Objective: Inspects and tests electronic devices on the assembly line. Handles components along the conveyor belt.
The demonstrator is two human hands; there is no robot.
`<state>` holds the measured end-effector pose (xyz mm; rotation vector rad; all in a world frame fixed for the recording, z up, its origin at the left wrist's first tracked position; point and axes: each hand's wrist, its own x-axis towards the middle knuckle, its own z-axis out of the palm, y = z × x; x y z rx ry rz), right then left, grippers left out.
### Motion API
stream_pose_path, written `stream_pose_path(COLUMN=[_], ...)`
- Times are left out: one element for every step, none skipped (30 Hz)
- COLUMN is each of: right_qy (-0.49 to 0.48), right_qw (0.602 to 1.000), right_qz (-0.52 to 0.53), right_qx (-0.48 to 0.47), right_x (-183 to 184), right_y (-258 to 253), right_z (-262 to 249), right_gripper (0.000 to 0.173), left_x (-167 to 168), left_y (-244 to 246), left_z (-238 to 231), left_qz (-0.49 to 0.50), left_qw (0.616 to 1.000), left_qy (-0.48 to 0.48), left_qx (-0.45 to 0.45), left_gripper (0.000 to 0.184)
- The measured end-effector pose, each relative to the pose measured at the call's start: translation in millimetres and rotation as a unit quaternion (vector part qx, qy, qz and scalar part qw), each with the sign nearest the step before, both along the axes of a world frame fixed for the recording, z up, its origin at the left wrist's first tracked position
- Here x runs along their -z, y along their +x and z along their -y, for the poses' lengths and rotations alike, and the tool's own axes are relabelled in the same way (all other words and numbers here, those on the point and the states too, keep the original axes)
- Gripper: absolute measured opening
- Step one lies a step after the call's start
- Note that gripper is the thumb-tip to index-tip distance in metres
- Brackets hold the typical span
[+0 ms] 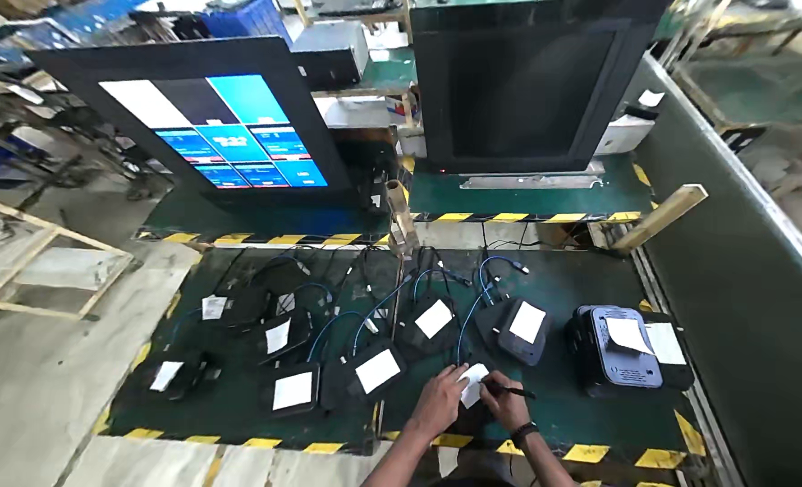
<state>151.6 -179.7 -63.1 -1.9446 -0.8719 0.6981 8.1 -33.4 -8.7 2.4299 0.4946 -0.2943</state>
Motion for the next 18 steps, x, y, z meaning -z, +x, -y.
stream_pose_path(right_qy=[0.001,0.007,0.017,0.034,0.058,0.078,0.087,0.09,0.094,0.103,0.116,0.126,0.123,0.109,0.084,0.06,0.043,0.03], right_qw=[1.0,1.0,1.0,0.999,0.998,0.996,0.995,0.995,0.995,0.994,0.993,0.992,0.992,0.994,0.996,0.998,0.999,0.999], right_qz=[0.002,-0.001,-0.006,-0.016,-0.032,-0.045,-0.047,-0.04,-0.031,-0.028,-0.024,-0.017,-0.01,-0.003,0.006,0.016,0.024,0.029], right_qx=[-0.001,-0.003,-0.007,-0.008,-0.007,-0.005,-0.003,-0.002,-0.003,-0.007,-0.008,-0.006,-0.004,-0.003,-0.006,-0.008,-0.01,-0.016], right_x=[-0.7,-1.5,-4.0,-8.8,-15.3,-22.0,-27.2,-30.4,-31.7,-30.6,-25.3,-18.2,-11.4,-6.2,-2.1,0.7,2.0,1.8], right_y=[1.3,1.7,1.0,-1.0,-2.5,-2.8,-2.5,-1.8,-1.0,0.1,1.4,2.9,4.3,5.8,6.7,7.0,7.7,8.8], right_z=[-0.6,-1.8,-4.0,-7.9,-15.2,-26.7,-41.5,-58.1,-76.6,-96.1,-116.0,-134.2,-149.2,-161.0,-168.9,-174.3,-178.3,-180.6], right_gripper=[0.019,0.019,0.018,0.017,0.015,0.013,0.013,0.014,0.017,0.018,0.019,0.019,0.019,0.019,0.02,0.02,0.02,0.021], left_x=[-1.5,-3.7,-6.7,-8.6,-9.9,-10.9,-11.4,-11.1,-9.2,-6.0,-3.7,-3.8,-5.1,-6.8,-8.7,-9.6,-9.9,-10.3], left_y=[0.9,2.0,3.0,3.2,3.1,3.6,4.3,5.3,6.0,6.2,6.5,7.2,8.1,8.8,9.0,8.7,8.1,7.3], left_z=[-0.3,-1.2,-2.8,-5.4,-10.4,-18.6,-28.9,-39.0,-48.2,-56.8,-64.3,-70.5,-74.8,-77.0,-78.1,-78.8,-79.9,-81.2], left_qz=[-0.003,-0.006,-0.005,0.01,0.027,0.037,0.035,0.017,-0.002,-0.02,-0.039,-0.063,-0.079,-0.087,-0.095,-0.102,-0.107,-0.109], left_qw=[1.0,1.0,1.0,0.999,0.997,0.993,0.987,0.983,0.98,0.98,0.98,0.982,0.982,0.982,0.981,0.981,0.981,0.981], left_qy=[-0.005,-0.01,-0.015,-0.01,0.0,0.021,0.048,0.072,0.087,0.095,0.096,0.09,0.086,0.084,0.082,0.08,0.078,0.076], left_qx=[0.0,-0.002,-0.009,-0.032,-0.069,-0.112,-0.146,-0.167,-0.177,-0.176,-0.168,-0.156,-0.148,-0.146,-0.145,-0.142,-0.14,-0.14], left_gripper=[0.04,0.039,0.038,0.037,0.039,0.042,0.046,0.051,0.055,0.057,0.059,0.06,0.06,0.06,0.059,0.06,0.06,0.061])
